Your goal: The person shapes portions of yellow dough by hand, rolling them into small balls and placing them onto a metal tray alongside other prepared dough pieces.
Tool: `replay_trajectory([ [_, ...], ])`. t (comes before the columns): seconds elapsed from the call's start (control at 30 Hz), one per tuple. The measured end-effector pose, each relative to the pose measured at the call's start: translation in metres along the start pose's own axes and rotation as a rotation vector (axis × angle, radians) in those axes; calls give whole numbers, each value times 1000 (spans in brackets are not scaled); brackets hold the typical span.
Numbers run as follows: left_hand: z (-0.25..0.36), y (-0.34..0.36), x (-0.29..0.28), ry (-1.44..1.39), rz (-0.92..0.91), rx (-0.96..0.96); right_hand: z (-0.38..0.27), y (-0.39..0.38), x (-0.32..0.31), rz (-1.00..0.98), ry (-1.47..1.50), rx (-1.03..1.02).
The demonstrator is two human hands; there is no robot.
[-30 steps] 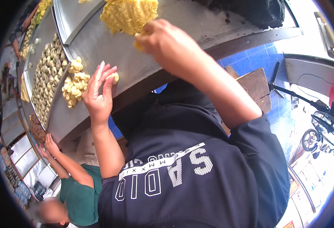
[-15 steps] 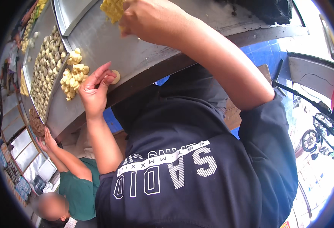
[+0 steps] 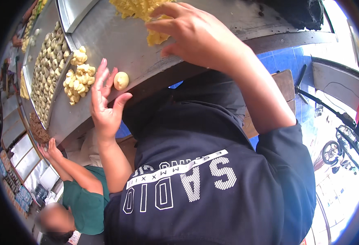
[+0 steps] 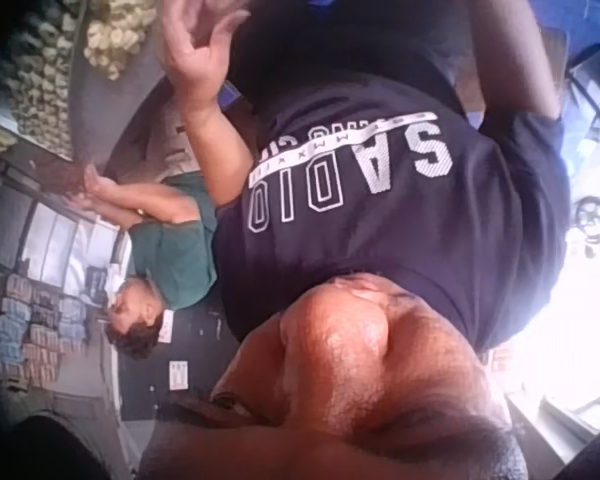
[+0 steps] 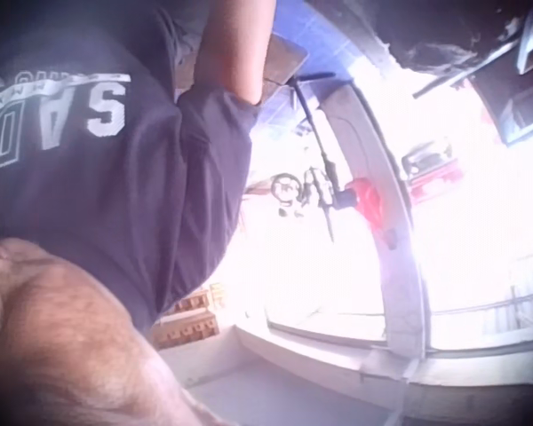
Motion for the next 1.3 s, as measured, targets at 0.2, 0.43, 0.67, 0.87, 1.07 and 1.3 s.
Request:
replay_trajectory([
  [0.2, 2, 25, -7, 548, -56, 218, 6, 6, 15, -99, -184, -202],
  [0.43, 4, 56, -18, 187, -180, -258, 0, -7, 16, 33, -254, -200],
  [0.67, 20, 88, 23, 1027, -167, 198, 10, 12, 18, 43, -317, -224],
  [0.87, 26, 73, 19, 1171, -138, 136, -4, 12, 7, -223, -197, -138],
  [1.07, 4, 47, -1, 786, 105, 228, 4, -13, 9, -53, 180, -51],
  [1.3, 17, 77, -28, -455, 382, -99, 6, -12, 13, 18, -107, -129],
])
Point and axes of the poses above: each hand's wrist, its own y-axis towards the middle knuckle, its own x-axis out of the palm, z = x × y, the point moved 1 cm from there along y, towards the middle knuckle, and after that the axes turned 9 degrees about y, right-handed, at the moved point
